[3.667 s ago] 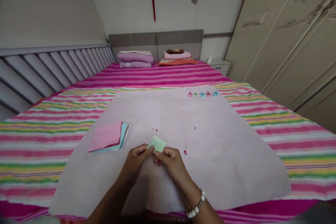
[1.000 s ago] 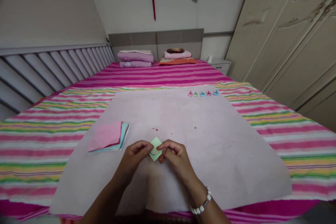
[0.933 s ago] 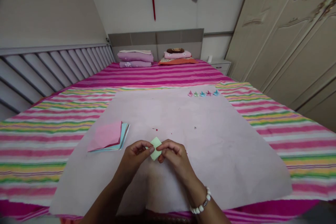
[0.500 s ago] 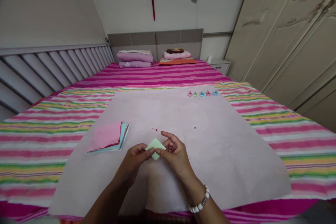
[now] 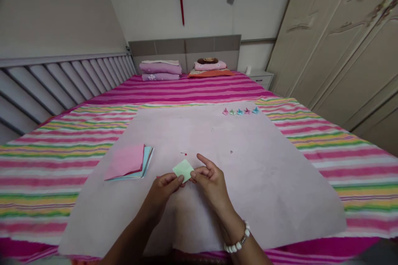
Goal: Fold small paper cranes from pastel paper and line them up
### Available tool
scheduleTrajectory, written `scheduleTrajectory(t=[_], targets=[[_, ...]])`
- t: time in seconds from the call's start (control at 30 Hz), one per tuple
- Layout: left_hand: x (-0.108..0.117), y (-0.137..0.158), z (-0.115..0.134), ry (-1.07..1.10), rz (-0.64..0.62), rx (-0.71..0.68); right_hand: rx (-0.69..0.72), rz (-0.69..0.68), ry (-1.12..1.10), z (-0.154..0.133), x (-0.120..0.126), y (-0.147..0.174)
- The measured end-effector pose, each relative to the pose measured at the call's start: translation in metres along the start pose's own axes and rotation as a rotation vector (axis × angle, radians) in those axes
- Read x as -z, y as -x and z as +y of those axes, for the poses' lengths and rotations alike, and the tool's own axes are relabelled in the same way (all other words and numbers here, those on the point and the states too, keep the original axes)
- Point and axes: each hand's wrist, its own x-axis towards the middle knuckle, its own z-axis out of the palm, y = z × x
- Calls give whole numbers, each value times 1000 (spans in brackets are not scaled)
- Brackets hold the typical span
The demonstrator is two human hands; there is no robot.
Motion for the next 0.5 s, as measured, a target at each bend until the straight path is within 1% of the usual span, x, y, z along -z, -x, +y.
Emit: scheduleTrajectory(t=[0.1, 0.2, 0.3, 0.4, 0.5], targets=[[-4, 1, -3, 58, 6, 72, 7, -28, -19, 1, 1, 0], [-5, 3, -1, 254, -33, 104, -7, -155, -85, 1, 5, 0], [-2, 5, 3, 488, -168, 199, -48, -293, -144, 1, 8, -1], [1, 9, 3, 665, -338, 340, -107, -350, -146, 3, 8, 0], [1, 13, -1, 784, -451, 448, -166, -389, -134, 5, 5, 0]])
